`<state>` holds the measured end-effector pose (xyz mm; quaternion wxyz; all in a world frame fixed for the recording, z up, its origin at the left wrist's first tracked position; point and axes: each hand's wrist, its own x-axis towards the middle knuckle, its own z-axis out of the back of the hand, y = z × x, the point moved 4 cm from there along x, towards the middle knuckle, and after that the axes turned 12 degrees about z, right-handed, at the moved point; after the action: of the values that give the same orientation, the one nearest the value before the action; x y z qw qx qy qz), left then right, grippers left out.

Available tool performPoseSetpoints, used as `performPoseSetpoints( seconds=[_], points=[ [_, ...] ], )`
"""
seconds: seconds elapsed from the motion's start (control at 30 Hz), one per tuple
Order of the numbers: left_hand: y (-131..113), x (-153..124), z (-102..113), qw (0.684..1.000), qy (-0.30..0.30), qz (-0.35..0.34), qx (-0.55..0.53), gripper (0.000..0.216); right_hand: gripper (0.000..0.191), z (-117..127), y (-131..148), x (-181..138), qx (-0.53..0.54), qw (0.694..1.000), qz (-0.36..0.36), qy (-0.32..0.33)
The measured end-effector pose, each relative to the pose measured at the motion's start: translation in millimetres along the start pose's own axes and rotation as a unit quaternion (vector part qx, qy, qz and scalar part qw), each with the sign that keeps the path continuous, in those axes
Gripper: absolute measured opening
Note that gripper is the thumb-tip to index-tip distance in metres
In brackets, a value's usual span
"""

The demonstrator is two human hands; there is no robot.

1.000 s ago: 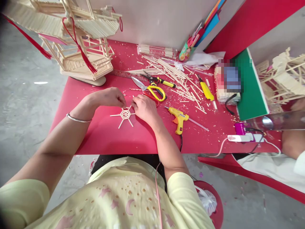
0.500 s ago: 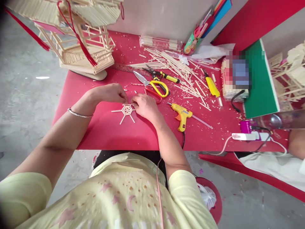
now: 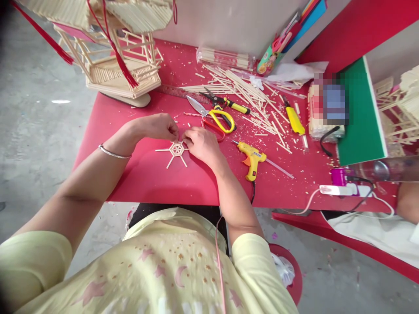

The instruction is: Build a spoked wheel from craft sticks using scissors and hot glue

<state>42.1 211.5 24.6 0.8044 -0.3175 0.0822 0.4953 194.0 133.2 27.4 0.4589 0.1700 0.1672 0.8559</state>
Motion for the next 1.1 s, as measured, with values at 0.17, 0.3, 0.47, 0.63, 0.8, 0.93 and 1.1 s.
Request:
performPoseSetpoints(
  seconds=[0.17, 0.3, 0.47, 0.63, 0.8, 0.93, 1.1],
  points=[
    [0.1, 0.0, -0.3, 1.0, -0.003, 0.009, -0.01, 0.016, 0.021, 0.8, -0.6, 0.0, 0.006, 1.0, -0.007, 0.004],
    [4.0, 2.1, -0.8, 1.0, 0.004, 0.0, -0.029, 0.017, 0.021, 1.5, -2.9, -0.5, 0.006, 1.0, -0.009, -0.001],
    [5.2, 3.6, -2.6, 0.998, 0.017, 0.002, -0.062, 0.017, 0.021, 1.8, -4.2, -0.9, 0.003, 1.0, -0.005, -0.006],
    [2.0, 2.2, -3.6, 0.997, 0.029, 0.017, -0.065, 0.018, 0.022, 1.9, -4.2, -1.1, -0.004, 1.0, -0.009, -0.004],
    [2.5, 2.6, -3.5, 0.998, 0.032, 0.019, -0.06, 0.017, 0.022, 1.4, -4.4, -1.1, -0.006, 1.0, -0.011, 0.0],
    [3.5, 4.0, -4.2, 0.998, 0.028, 0.006, -0.052, 0.017, 0.022, 0.5, -3.7, -0.9, -0.003, 1.0, -0.013, 0.007],
    [3.6, 3.2, -3.6, 0.999, 0.029, 0.013, -0.038, 0.02, 0.022, -0.7, -3.0, -0.7, -0.004, 1.0, -0.015, 0.012]
  ],
)
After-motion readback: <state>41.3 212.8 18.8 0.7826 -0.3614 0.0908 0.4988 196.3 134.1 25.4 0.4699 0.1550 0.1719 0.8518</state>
